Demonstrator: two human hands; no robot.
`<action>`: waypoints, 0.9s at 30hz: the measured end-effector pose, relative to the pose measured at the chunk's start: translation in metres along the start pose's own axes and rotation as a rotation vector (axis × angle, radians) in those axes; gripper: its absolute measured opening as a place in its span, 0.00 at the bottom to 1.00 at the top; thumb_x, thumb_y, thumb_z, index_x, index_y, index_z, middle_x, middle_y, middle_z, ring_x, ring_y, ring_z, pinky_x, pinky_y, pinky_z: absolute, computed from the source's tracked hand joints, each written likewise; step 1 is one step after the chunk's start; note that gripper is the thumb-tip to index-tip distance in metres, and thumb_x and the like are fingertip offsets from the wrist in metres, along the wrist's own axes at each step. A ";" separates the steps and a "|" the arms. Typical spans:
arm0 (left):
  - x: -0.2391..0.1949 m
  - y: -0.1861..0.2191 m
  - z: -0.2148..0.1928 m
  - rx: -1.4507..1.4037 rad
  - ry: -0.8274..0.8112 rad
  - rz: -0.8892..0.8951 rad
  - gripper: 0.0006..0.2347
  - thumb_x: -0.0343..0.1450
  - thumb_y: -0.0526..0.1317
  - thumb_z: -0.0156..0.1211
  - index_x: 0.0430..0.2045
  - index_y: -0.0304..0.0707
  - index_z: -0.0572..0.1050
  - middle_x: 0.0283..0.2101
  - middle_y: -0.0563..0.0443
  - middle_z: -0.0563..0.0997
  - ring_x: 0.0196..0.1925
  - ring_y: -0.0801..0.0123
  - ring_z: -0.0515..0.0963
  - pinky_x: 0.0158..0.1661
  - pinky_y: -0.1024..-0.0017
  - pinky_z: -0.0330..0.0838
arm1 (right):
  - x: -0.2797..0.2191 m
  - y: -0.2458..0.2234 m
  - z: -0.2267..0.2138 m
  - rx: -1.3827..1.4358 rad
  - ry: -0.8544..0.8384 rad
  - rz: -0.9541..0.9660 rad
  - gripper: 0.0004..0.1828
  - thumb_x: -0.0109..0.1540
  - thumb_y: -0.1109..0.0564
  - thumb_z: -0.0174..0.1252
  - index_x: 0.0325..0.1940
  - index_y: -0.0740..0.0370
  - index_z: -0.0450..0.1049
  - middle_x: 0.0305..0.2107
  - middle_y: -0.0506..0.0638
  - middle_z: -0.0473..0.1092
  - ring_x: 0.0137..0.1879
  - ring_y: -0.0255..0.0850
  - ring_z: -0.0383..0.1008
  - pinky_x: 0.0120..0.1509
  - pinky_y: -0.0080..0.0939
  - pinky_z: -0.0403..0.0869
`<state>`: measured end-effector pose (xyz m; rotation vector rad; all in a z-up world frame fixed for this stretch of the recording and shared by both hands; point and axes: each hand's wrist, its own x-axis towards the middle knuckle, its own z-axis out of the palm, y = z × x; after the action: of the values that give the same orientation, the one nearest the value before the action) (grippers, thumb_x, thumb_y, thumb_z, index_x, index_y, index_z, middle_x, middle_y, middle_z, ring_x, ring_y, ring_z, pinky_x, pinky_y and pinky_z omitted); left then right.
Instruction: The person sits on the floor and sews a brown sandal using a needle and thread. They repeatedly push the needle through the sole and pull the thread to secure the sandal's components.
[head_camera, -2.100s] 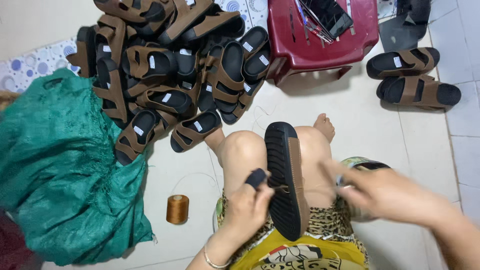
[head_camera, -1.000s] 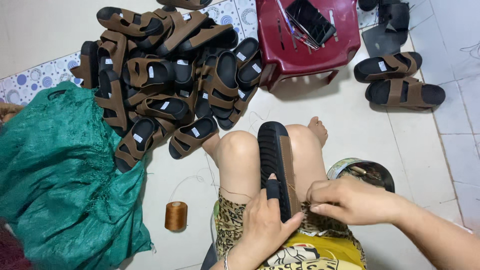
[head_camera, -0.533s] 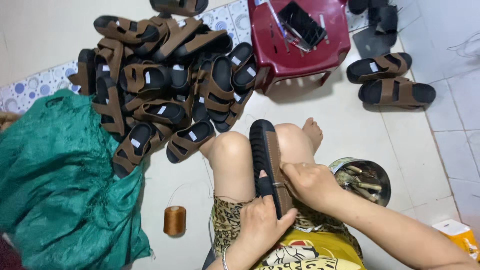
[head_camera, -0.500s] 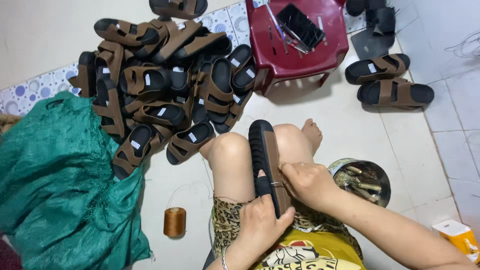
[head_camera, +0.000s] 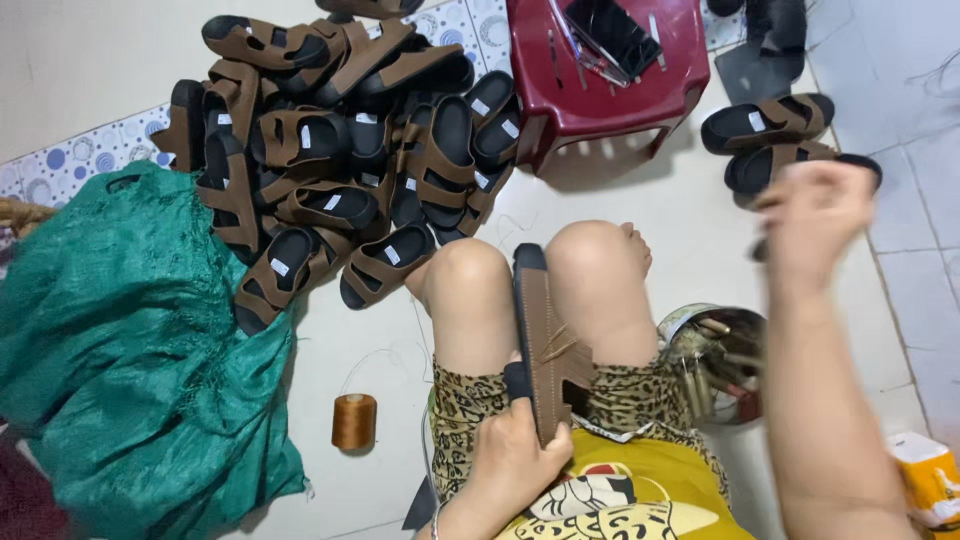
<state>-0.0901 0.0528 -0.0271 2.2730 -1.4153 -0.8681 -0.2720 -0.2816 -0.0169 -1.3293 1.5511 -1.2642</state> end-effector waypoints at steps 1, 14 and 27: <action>0.002 0.004 -0.013 -0.004 0.007 0.005 0.43 0.65 0.49 0.61 0.71 0.22 0.46 0.19 0.42 0.79 0.20 0.42 0.79 0.26 0.44 0.73 | 0.025 0.032 -0.025 0.002 0.001 -0.010 0.10 0.72 0.69 0.48 0.48 0.55 0.65 0.28 0.51 0.72 0.24 0.34 0.71 0.21 0.30 0.62; 0.057 -0.027 -0.070 -1.793 -0.515 0.017 0.13 0.79 0.36 0.54 0.52 0.20 0.74 0.11 0.59 0.57 0.12 0.75 0.64 0.17 0.80 0.63 | -0.106 -0.011 -0.014 -0.211 -1.218 -0.087 0.27 0.64 0.48 0.56 0.68 0.52 0.70 0.58 0.47 0.77 0.57 0.38 0.80 0.65 0.42 0.77; 0.136 -0.012 -0.129 -0.834 0.588 0.069 0.16 0.79 0.43 0.45 0.43 0.24 0.75 0.35 0.41 0.85 0.40 0.58 0.88 0.50 0.61 0.85 | -0.111 -0.097 -0.019 -0.009 -1.534 -0.276 0.18 0.71 0.48 0.47 0.34 0.56 0.77 0.33 0.45 0.66 0.39 0.38 0.71 0.43 0.37 0.71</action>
<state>0.0453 -0.0679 0.0201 1.6149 -0.6734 -0.5399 -0.2413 -0.1677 0.0736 -1.8070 0.2685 -0.0806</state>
